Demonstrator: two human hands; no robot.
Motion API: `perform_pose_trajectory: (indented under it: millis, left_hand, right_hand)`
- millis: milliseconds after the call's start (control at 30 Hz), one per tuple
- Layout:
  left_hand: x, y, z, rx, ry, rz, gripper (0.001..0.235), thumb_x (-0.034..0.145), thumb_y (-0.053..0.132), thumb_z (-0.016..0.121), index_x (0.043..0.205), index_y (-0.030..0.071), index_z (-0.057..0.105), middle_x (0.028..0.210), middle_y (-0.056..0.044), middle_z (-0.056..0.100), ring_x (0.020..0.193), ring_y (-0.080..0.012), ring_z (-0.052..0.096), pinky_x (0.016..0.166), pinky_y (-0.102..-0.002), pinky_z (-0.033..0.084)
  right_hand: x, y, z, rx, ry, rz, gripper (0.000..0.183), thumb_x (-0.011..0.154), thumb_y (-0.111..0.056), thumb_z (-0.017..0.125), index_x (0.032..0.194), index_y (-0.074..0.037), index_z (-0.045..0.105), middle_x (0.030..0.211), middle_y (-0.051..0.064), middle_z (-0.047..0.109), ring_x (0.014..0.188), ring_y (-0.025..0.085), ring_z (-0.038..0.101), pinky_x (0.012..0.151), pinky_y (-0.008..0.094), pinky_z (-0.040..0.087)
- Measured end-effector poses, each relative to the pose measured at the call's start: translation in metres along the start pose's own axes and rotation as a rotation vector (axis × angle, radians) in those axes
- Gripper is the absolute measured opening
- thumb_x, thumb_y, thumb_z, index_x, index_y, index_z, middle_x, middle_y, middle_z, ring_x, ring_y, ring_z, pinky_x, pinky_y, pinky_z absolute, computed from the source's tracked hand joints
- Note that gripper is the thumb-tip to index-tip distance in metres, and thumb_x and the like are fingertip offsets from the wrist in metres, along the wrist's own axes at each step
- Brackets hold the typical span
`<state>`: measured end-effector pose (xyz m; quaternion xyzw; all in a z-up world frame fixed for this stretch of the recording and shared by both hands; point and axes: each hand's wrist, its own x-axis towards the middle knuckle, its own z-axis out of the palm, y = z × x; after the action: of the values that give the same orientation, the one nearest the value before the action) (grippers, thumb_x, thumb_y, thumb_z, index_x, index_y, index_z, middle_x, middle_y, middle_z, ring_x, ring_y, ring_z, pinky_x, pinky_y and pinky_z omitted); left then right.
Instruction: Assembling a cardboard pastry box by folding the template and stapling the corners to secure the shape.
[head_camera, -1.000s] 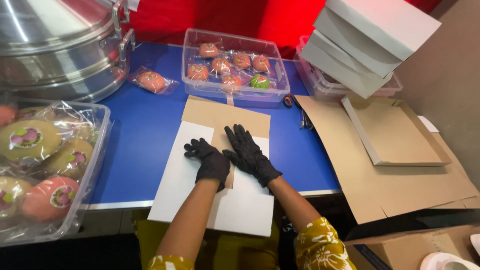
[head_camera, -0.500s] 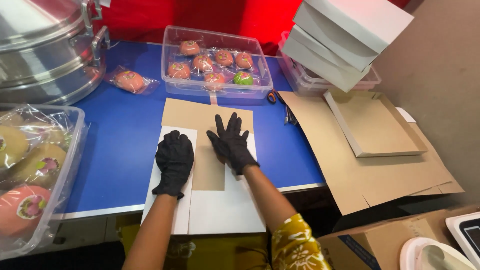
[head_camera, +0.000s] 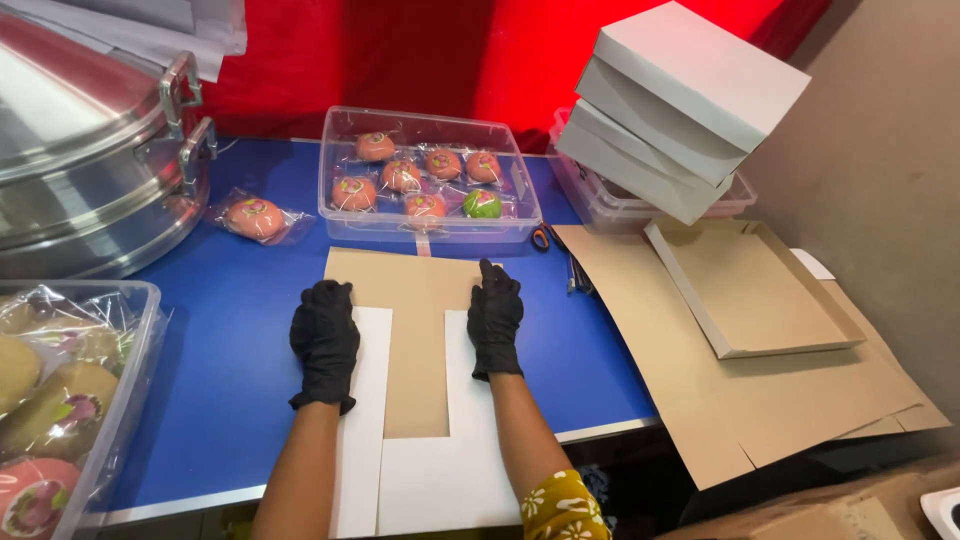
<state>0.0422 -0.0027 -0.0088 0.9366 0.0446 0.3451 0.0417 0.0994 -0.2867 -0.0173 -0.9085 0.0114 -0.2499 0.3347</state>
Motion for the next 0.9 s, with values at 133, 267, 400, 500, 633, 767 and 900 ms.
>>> perform_pose_trajectory:
  millis: [133, 267, 400, 500, 633, 767, 900]
  left_hand:
    - [0.019, 0.004, -0.031, -0.201, 0.046, -0.227, 0.062, 0.095, 0.021, 0.069, 0.153, 0.022, 0.049, 0.148, -0.014, 0.053, 0.125, -0.0353, 0.058, 0.09, -0.044, 0.057]
    - [0.017, -0.022, 0.009, -0.485, -0.091, -0.24, 0.082, 0.09, 0.021, 0.074, 0.163, 0.018, 0.037, 0.146, -0.015, 0.056, 0.13, -0.0369, 0.054, 0.102, -0.048, 0.051]
    - [0.019, -0.026, -0.004, -0.407, -0.057, -0.16, 0.07, 0.088, 0.027, 0.077, 0.154, 0.026, 0.053, 0.132, -0.005, 0.063, 0.114, -0.0271, 0.062, 0.094, -0.039, 0.055]
    - [0.02, -0.016, -0.023, -0.416, -0.059, -0.186, 0.068, 0.091, 0.022, 0.076, 0.154, 0.025, 0.053, 0.125, -0.005, 0.066, 0.11, -0.0245, 0.065, 0.096, -0.037, 0.056]
    - [0.025, -0.023, -0.007, -0.664, -0.215, -0.436, 0.084, 0.091, 0.015, 0.076, 0.163, 0.026, 0.034, 0.126, -0.009, 0.068, 0.12, -0.0312, 0.062, 0.105, -0.047, 0.051]
    - [0.031, -0.026, -0.007, -1.094, -0.155, -0.573, 0.06, 0.084, -0.003, 0.078, 0.141, 0.01, 0.063, 0.128, -0.016, 0.069, 0.131, -0.0342, 0.059, 0.114, -0.044, 0.045]
    - [0.011, -0.06, 0.092, -1.487, -0.132, -0.691, 0.048, 0.082, -0.007, 0.077, 0.125, 0.011, 0.063, 0.126, -0.008, 0.068, 0.129, -0.0234, 0.06, 0.115, -0.04, 0.044]
  right_hand:
    - [0.012, -0.018, -0.004, -0.209, -0.041, -0.041, 0.067, 0.102, -0.029, 0.058, 0.164, -0.031, 0.031, 0.161, 0.023, 0.031, 0.146, 0.041, 0.037, 0.121, 0.051, 0.03]
    - [0.021, -0.018, 0.005, -0.288, -0.131, -0.019, 0.066, 0.105, -0.035, 0.054, 0.165, -0.033, 0.025, 0.162, 0.027, 0.033, 0.147, 0.045, 0.036, 0.122, 0.056, 0.026]
    - [0.025, -0.024, 0.0, -0.439, -0.18, -0.005, 0.068, 0.104, -0.043, 0.052, 0.166, -0.035, 0.022, 0.155, 0.016, 0.046, 0.137, 0.037, 0.043, 0.111, 0.054, 0.037]
    - [0.023, -0.027, -0.006, -0.408, -0.208, 0.018, 0.068, 0.104, -0.047, 0.051, 0.165, -0.036, 0.023, 0.156, 0.014, 0.046, 0.137, 0.036, 0.041, 0.109, 0.053, 0.038]
    - [0.019, -0.028, -0.007, -0.411, -0.194, 0.038, 0.065, 0.104, -0.048, 0.052, 0.163, -0.036, 0.029, 0.156, 0.014, 0.046, 0.136, 0.037, 0.042, 0.107, 0.052, 0.041]
    - [0.008, -0.039, -0.027, -0.214, -0.195, 0.12, 0.072, 0.104, -0.055, 0.053, 0.166, -0.035, 0.022, 0.157, 0.012, 0.042, 0.138, 0.034, 0.039, 0.111, 0.051, 0.038]
    - [0.005, -0.073, -0.056, 0.203, -0.156, 0.464, 0.085, 0.089, -0.057, 0.076, 0.159, -0.051, 0.027, 0.145, 0.011, 0.051, 0.136, 0.034, 0.054, 0.114, 0.046, 0.043]
